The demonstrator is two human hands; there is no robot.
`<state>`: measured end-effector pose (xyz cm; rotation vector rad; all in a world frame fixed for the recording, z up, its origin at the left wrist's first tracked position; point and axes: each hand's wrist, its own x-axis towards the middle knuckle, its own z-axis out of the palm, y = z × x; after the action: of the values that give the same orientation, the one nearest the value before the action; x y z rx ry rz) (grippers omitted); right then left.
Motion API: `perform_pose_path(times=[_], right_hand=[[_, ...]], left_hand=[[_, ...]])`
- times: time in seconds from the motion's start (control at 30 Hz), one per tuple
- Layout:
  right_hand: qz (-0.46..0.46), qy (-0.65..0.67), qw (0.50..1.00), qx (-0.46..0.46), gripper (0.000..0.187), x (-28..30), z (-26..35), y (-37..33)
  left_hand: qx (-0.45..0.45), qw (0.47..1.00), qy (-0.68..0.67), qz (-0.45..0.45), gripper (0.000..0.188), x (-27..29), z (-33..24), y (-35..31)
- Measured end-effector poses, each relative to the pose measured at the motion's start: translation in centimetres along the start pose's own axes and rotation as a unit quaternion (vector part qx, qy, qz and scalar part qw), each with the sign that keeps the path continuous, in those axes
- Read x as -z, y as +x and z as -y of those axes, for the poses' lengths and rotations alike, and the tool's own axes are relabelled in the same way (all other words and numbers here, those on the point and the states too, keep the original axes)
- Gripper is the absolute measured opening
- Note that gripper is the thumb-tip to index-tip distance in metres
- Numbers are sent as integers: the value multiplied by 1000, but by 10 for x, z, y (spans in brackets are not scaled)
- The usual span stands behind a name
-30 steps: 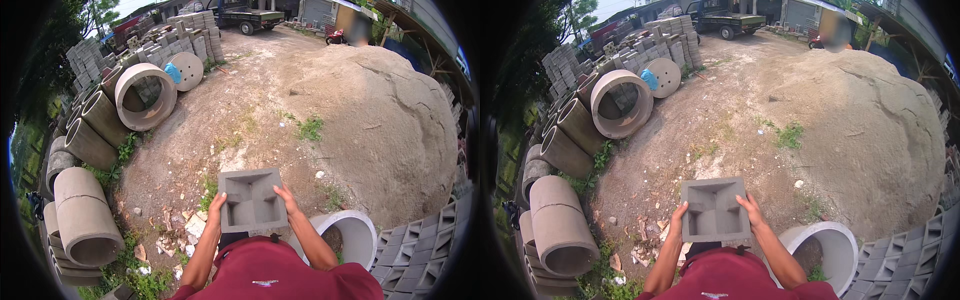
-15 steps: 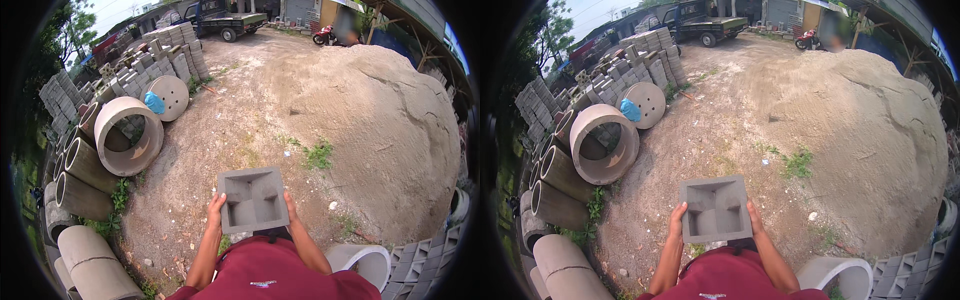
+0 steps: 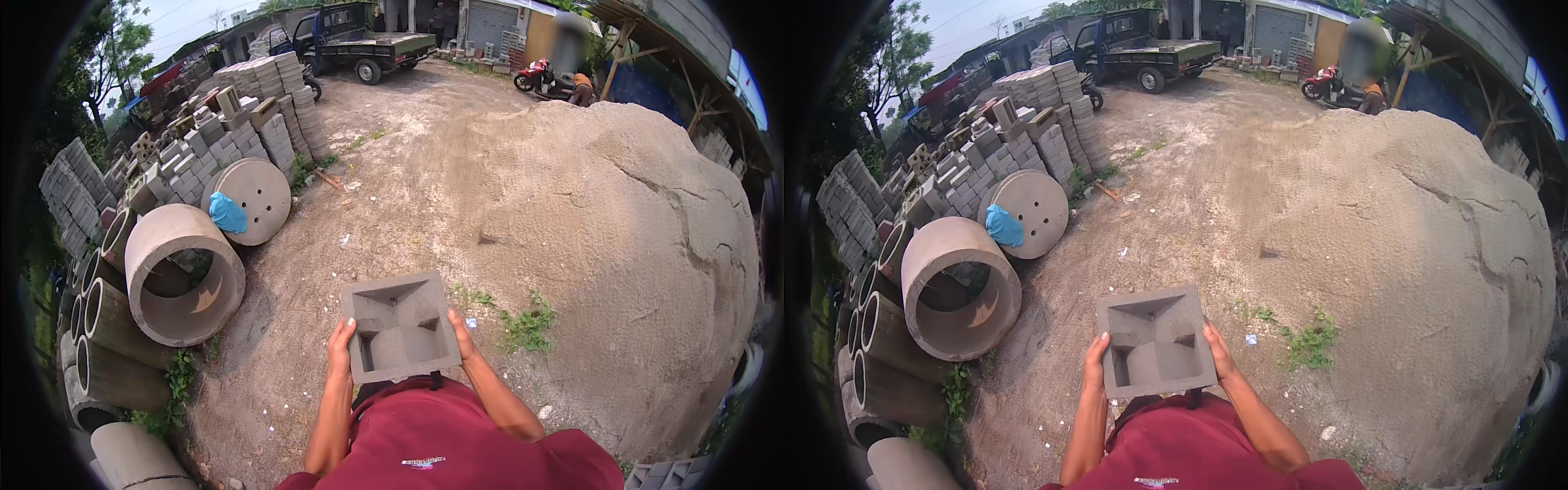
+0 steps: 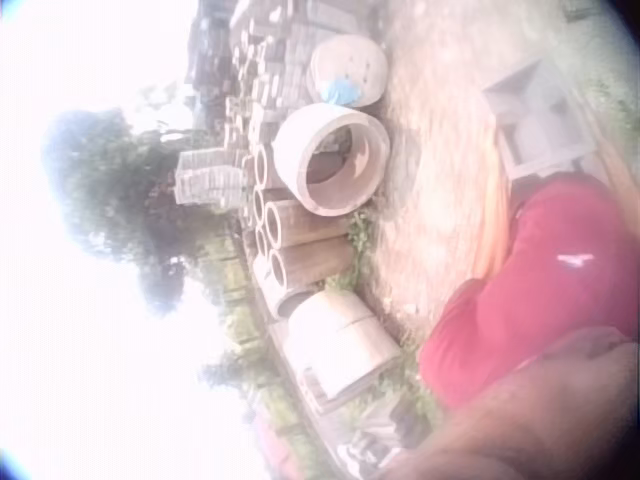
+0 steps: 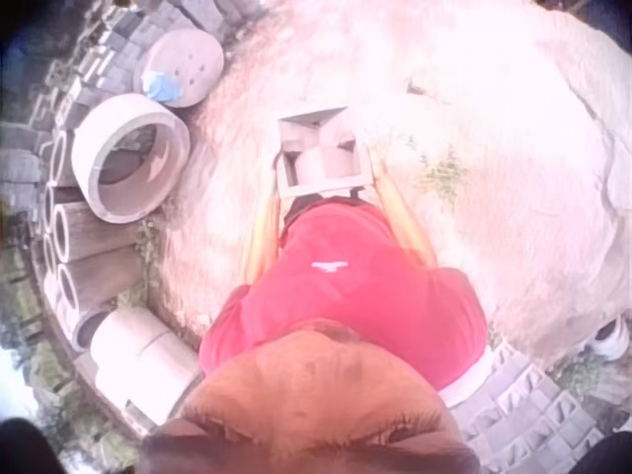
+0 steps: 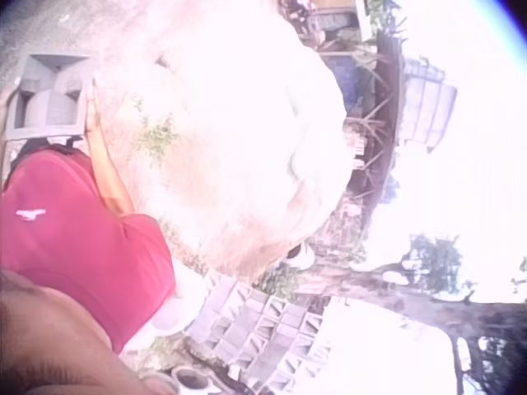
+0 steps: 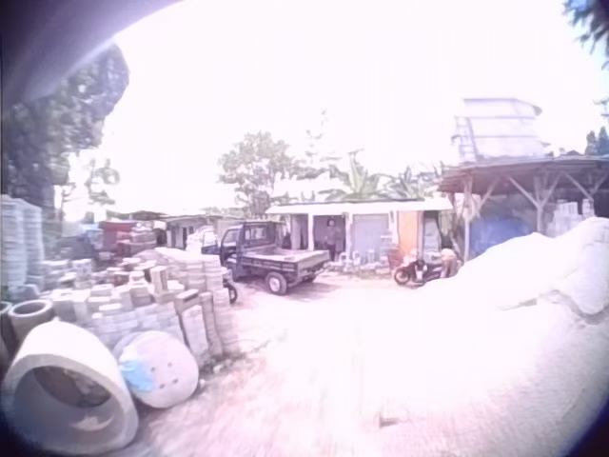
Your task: The person picks up concrete ventilation blocks from a stack and carries them to a truck, placing them into a structured arrangement on the truck bed.
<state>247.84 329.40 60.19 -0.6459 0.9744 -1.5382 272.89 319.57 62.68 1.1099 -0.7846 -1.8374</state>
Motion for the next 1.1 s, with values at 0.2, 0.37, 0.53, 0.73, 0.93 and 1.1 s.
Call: perform_pose_path(times=[0.2, 0.37, 0.53, 0.73, 0.93, 1.1], right_hand=[[-20, 21, 999, -18, 65, 24, 39, 151], [-27, 28, 999, 3, 59, 56, 48, 311], [-41, 57, 998, 6, 58, 99, 54, 479], [-64, 78, 995, 14, 54, 122, 105, 640], [-49, 92, 994, 35, 56, 182, 140, 821], [-58, 47, 997, 33, 59, 234, 183, 986]], left_hand=[[4, 1000, -2, 25, 74, -71, -59, 135], [-11, 1000, 18, 19, 64, -108, -87, 299], [-7, 998, 29, 52, 53, -177, -142, 448], [-4, 998, 58, 25, 55, -242, -189, 605], [-18, 997, 51, 57, 62, -294, -192, 810], [7, 996, 22, 87, 71, -344, -201, 979]])
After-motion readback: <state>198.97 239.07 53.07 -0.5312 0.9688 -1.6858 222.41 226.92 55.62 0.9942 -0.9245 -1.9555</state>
